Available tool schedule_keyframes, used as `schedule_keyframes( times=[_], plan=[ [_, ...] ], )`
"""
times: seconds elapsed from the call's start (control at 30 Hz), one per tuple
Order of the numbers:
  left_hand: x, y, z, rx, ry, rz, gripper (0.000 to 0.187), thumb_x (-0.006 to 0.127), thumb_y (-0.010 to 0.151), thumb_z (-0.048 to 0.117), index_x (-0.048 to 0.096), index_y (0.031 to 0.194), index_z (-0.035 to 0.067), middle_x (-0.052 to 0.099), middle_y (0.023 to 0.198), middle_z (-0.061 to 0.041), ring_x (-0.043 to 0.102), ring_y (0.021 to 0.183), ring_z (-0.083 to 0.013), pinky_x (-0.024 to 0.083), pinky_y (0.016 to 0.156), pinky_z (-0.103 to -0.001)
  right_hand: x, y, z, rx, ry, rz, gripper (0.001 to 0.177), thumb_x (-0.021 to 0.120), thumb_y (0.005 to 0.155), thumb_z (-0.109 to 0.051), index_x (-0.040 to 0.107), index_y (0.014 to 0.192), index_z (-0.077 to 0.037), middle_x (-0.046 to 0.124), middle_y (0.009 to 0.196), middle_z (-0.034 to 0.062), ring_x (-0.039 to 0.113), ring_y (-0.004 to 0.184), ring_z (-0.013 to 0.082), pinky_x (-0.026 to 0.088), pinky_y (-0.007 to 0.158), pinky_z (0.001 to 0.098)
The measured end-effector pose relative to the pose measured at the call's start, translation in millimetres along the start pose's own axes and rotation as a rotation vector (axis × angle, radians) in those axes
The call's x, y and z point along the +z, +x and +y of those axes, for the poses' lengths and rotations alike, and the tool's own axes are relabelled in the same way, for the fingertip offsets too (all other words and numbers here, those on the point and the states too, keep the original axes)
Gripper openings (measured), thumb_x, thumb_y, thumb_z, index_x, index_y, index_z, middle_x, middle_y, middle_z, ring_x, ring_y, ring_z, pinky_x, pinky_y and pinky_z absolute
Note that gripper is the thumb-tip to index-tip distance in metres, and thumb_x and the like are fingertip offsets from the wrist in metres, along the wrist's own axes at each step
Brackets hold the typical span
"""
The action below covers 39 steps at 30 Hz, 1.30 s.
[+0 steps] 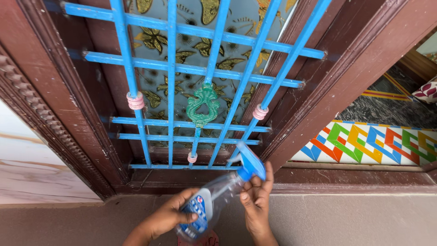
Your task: The person cleans a blue metal door grill using a spray bottle and a cloth, wiping the bars and the surrounding wooden frame.
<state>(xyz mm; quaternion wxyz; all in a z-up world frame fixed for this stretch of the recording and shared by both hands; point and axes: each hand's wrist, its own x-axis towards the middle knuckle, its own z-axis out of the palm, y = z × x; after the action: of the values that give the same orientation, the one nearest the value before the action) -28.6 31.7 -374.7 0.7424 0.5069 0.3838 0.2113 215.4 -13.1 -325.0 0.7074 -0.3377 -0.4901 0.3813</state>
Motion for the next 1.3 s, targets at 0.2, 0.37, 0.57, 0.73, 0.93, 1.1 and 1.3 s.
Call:
schedule_keyframes(
  times=[0.2, 0.37, 0.57, 0.73, 0.93, 1.1, 1.3],
  plan=[
    [-0.4, 34.4, -67.4, 0.011, 0.194, -0.113, 0.073, 0.066, 0.077, 0.033, 0.063, 0.147, 0.010, 0.042, 0.151, -0.019, 0.033, 0.143, -0.0282, 0.027, 0.118, -0.048, -15.0, -1.6, 6.1, -0.153, 0.054, -0.184, 0.096, 0.077, 0.094, -0.038, 0.012, 0.162, -0.018, 0.050, 0.143, 0.0270, 0.066, 0.121, 0.0416, 0.060, 0.094, 0.0531],
    [23.6, 28.0, -65.7, -0.134, 0.038, -0.110, 0.086, 0.067, 0.079, 0.050, 0.041, 0.152, 0.012, 0.045, 0.157, -0.013, 0.039, 0.147, -0.0254, 0.029, 0.120, -0.041, -26.6, 8.7, 10.5, 0.176, -0.039, -0.143, 0.085, 0.063, 0.091, -0.052, 0.011, 0.154, -0.028, 0.058, 0.133, 0.0291, 0.074, 0.090, 0.0397, 0.067, 0.071, 0.0469],
    [67.3, 34.5, -75.0, -0.103, -0.036, -0.109, 0.097, 0.074, 0.073, 0.058, 0.042, 0.146, 0.003, 0.067, 0.125, -0.023, 0.066, 0.122, -0.0342, 0.053, 0.102, -0.044, -28.5, 15.0, 23.2, 0.447, -0.205, -0.110, 0.074, 0.048, 0.091, -0.061, 0.017, 0.153, -0.035, 0.059, 0.129, 0.0239, 0.074, 0.099, 0.0297, 0.067, 0.072, 0.0446],
    [81.6, 40.2, -88.4, 0.060, 0.194, -0.017, 0.098, 0.078, 0.074, 0.064, 0.047, 0.136, -0.004, 0.065, 0.123, -0.027, 0.064, 0.124, -0.0334, 0.051, 0.103, -0.040, -40.4, 15.4, 43.6, 0.615, -0.280, -0.042, 0.072, 0.047, 0.091, -0.057, 0.020, 0.154, -0.036, 0.063, 0.121, 0.0253, 0.072, 0.083, 0.0328, 0.067, 0.068, 0.0421],
    [76.2, 28.0, -53.9, 0.041, 0.147, 0.144, 0.114, 0.086, 0.067, 0.059, 0.025, 0.144, 0.001, 0.063, 0.127, -0.026, 0.063, 0.127, -0.0313, 0.049, 0.107, -0.039, -24.0, 9.4, 66.2, 0.393, -0.127, -0.060, 0.071, 0.055, 0.094, -0.052, 0.020, 0.152, -0.028, 0.057, 0.126, 0.0208, 0.068, 0.101, 0.0260, 0.068, 0.073, 0.0425],
    [66.8, 18.5, -34.4, 0.029, 0.370, 0.254, 0.120, 0.092, 0.062, 0.047, 0.017, 0.144, 0.002, 0.054, 0.132, -0.023, 0.062, 0.126, -0.0303, 0.050, 0.105, -0.038, 3.7, -9.5, 77.4, 0.446, 0.093, 0.040, 0.079, 0.056, 0.091, -0.055, 0.015, 0.155, -0.032, 0.062, 0.125, 0.0178, 0.063, 0.101, 0.0269, 0.058, 0.084, 0.0407],
    [75.5, 26.3, -55.2, 0.198, 0.269, 0.258, 0.114, 0.093, 0.069, 0.037, 0.012, 0.140, -0.003, 0.046, 0.140, -0.025, 0.051, 0.137, -0.0332, 0.042, 0.111, -0.039, 5.5, -14.8, 72.2, 0.753, 0.299, 0.178, 0.067, 0.062, 0.090, -0.046, 0.051, 0.143, -0.008, 0.062, 0.120, 0.0118, 0.067, 0.110, 0.0240, 0.058, 0.090, 0.0469]
  ],
)
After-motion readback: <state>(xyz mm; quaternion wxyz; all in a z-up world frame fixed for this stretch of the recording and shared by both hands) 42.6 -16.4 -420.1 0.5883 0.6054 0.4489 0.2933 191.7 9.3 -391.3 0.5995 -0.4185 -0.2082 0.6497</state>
